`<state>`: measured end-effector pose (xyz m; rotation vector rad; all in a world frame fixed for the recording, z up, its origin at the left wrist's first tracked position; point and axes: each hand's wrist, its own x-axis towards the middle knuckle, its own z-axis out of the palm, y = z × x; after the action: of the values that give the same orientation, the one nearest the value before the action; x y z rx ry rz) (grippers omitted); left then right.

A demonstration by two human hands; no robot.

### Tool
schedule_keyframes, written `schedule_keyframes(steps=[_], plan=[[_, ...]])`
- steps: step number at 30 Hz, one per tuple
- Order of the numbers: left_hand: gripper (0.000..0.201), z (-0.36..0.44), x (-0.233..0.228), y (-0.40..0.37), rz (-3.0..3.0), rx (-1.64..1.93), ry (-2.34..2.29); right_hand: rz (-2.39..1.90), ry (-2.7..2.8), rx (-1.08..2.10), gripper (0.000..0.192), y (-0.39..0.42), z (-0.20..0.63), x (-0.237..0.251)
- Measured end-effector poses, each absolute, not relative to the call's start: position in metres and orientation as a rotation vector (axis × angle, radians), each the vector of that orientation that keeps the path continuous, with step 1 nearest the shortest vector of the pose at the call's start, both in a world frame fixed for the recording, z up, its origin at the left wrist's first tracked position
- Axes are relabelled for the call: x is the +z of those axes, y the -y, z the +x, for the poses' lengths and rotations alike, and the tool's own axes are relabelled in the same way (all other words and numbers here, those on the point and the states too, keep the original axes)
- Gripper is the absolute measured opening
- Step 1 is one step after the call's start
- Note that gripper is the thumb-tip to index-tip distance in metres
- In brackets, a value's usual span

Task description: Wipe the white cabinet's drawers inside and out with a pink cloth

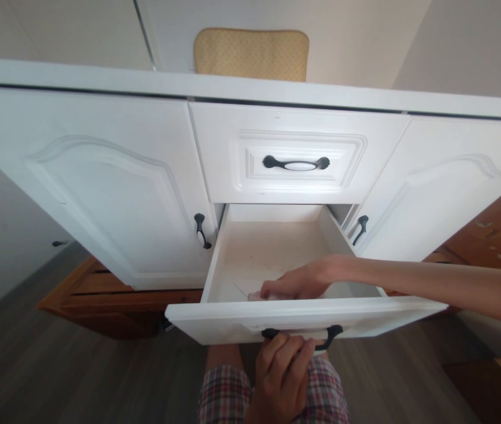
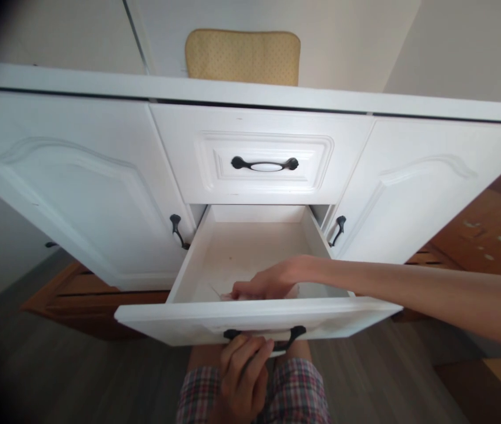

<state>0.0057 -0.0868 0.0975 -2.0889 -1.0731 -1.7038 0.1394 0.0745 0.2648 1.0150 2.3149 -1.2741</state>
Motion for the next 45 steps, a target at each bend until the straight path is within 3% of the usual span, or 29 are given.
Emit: schedule_keyframes(steps=[3, 7, 10, 13, 15, 19, 22, 26, 34, 40, 45], plan=[[0.033, 0.006, 0.100, 0.086, -2.076, -1.719, 1.068, 0.794, -2.486, -1.471, 0.061, -0.080, 0.111, 0.253], [0.036, 0.004, 0.106, 0.086, -2.081, -1.725, 1.053, 0.544, -2.700, -1.654, 0.048, -0.083, 0.077, 0.231], [0.037, 0.006, 0.108, 0.088, -2.073, -1.739, 1.060, 0.419, -2.894, -1.523, 0.035, -0.082, 0.063, 0.221], [0.036, 0.012, 0.109, 0.092, -2.053, -1.774, 1.116, 0.381, -3.116, -1.166, 0.019, -0.087, 0.057, 0.211], [0.036, 0.016, 0.108, 0.094, -2.027, -1.795, 1.151, 0.311, -3.252, -0.708, 0.013, -0.099, 0.057, 0.202], [0.035, 0.018, 0.106, 0.096, -2.039, -1.762, 1.170, -0.189, -3.232, 0.215, 0.019, -0.148, 0.056, 0.184], [0.035, 0.014, 0.105, 0.097, -2.062, -1.723, 1.161, -0.318, -3.137, 0.470, 0.022, -0.193, 0.057, 0.185], [0.036, 0.009, 0.102, 0.099, -2.109, -1.673, 1.160, -0.004, -3.040, 0.643, 0.038, -0.243, 0.071, 0.210], [0.036, 0.007, 0.103, 0.098, -2.130, -1.642, 1.139, 0.318, -2.852, 0.558, 0.064, -0.266, 0.085, 0.243], [0.034, 0.002, 0.109, 0.096, -2.141, -1.614, 1.118, 0.581, -2.912, 0.165, 0.064, -0.251, 0.111, 0.244], [0.038, -0.001, 0.105, 0.092, -2.148, -1.620, 1.069, 0.678, -2.861, -0.170, 0.050, -0.241, 0.178, 0.255]])
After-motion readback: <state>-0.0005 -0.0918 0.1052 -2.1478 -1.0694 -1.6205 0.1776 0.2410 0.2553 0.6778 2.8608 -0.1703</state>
